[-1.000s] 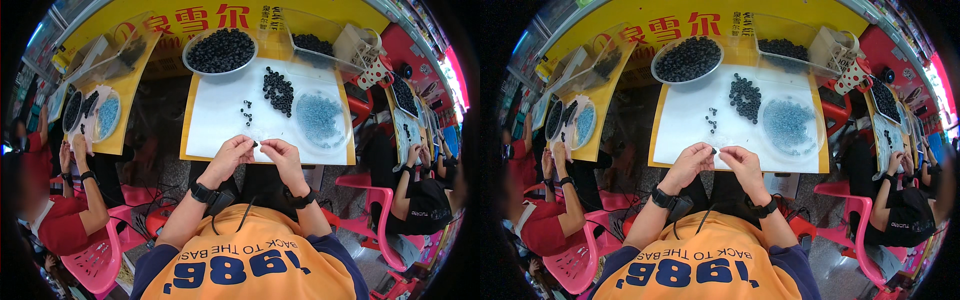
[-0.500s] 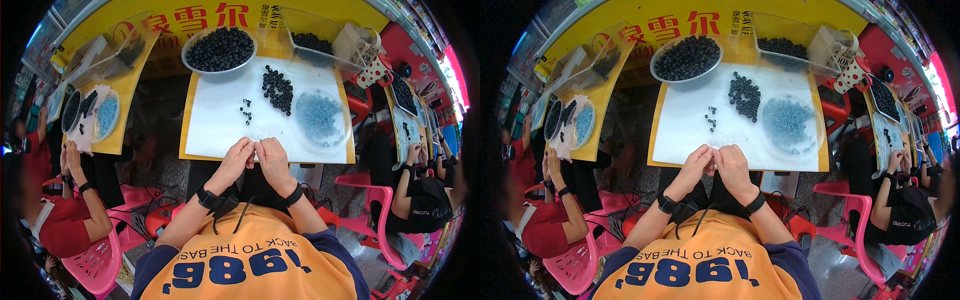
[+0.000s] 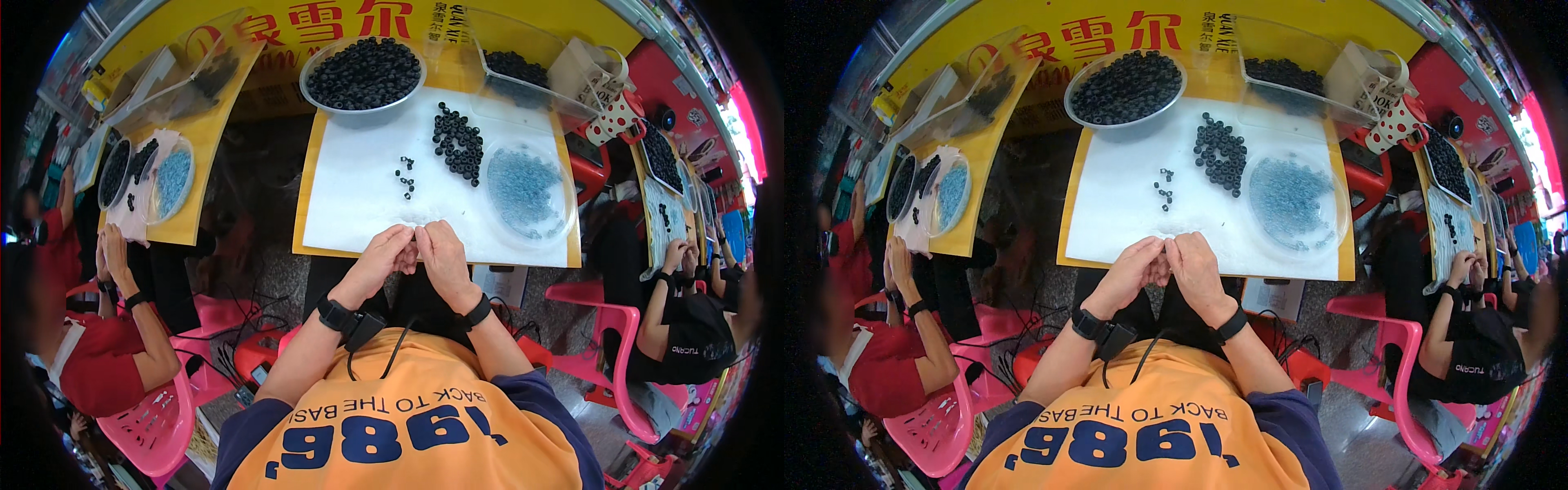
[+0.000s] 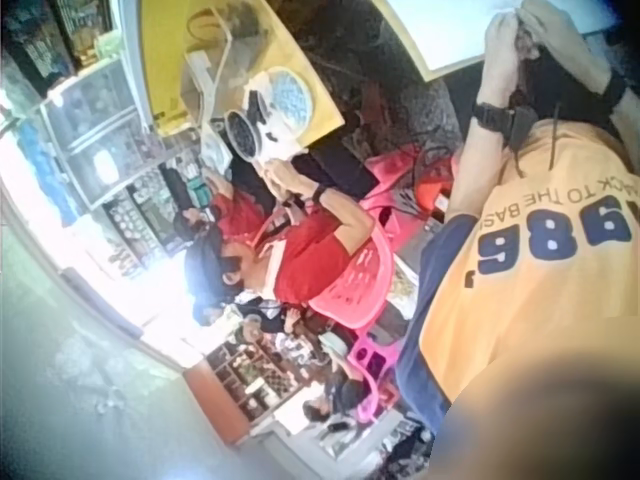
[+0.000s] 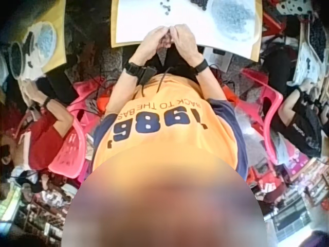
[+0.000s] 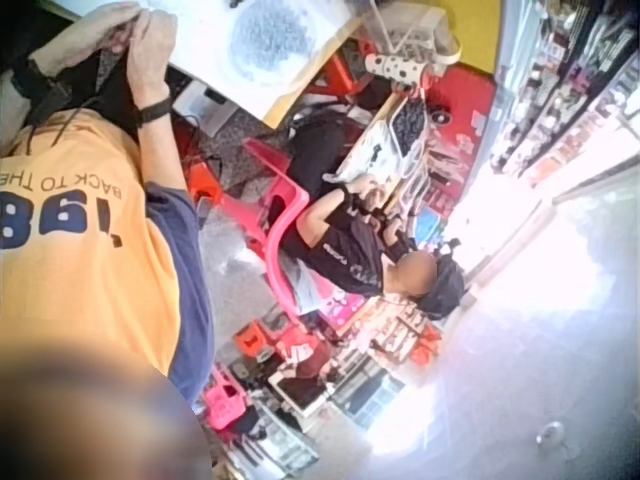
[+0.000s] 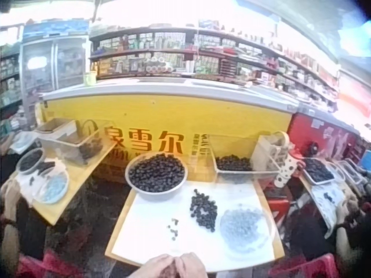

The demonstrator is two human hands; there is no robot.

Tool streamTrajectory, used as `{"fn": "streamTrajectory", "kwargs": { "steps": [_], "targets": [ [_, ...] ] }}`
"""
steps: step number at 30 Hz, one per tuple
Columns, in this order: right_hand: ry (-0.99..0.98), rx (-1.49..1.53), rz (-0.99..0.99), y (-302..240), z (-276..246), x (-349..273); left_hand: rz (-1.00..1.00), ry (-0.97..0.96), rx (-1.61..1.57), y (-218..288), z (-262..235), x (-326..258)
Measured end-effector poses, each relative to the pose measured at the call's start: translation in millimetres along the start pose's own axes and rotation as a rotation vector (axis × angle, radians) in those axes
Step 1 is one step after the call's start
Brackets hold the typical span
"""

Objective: Sorting and inspecting small rubber gaskets and plastic components at a manufacturing workstation.

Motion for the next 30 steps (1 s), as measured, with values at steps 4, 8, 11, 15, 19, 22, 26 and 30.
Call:
{"fn": "streamTrajectory", "kwargs": {
  "steps": [4,8,11,15,19,22,26,30],
  "targets": [
    [-0.018,0.007,-0.059,-12,1,4,0.082,0.028,0.19,13,-1,-2],
    [0.0,0.1,-0.038,-13,1,3,0.137,0.04,0.269,16,0,-5],
    [-0.004,0.102,-0.04,-3,1,1,0.19,0.032,0.202,19,5,-11],
    [0.003,0.187,0.207,24,-1,-5,0.204,-0.042,-0.049,44,17,-18],
    [0.07,0.446,0.351,49,-6,3,0.11,0.007,-0.238,16,-6,8],
    [0.072,0.384,0.477,58,-19,-6,0.053,0.085,-0.295,-10,-30,17],
    [0.204,0.011,0.026,30,-72,-17,0.098,0.119,-0.38,-10,-41,13],
    [0.317,-0.187,0.039,36,-118,-33,0.138,0.099,-0.355,-8,-40,13]
  ]
}}
Point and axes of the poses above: each hand's wrist, its own x-axis towards the middle knuckle, its own z-axis out of the palm, y = z × x, the point moved 9 cm from there along x, towards the middle knuckle, and after that the axes turned 8 degrees about x, right-handed, at the moved point
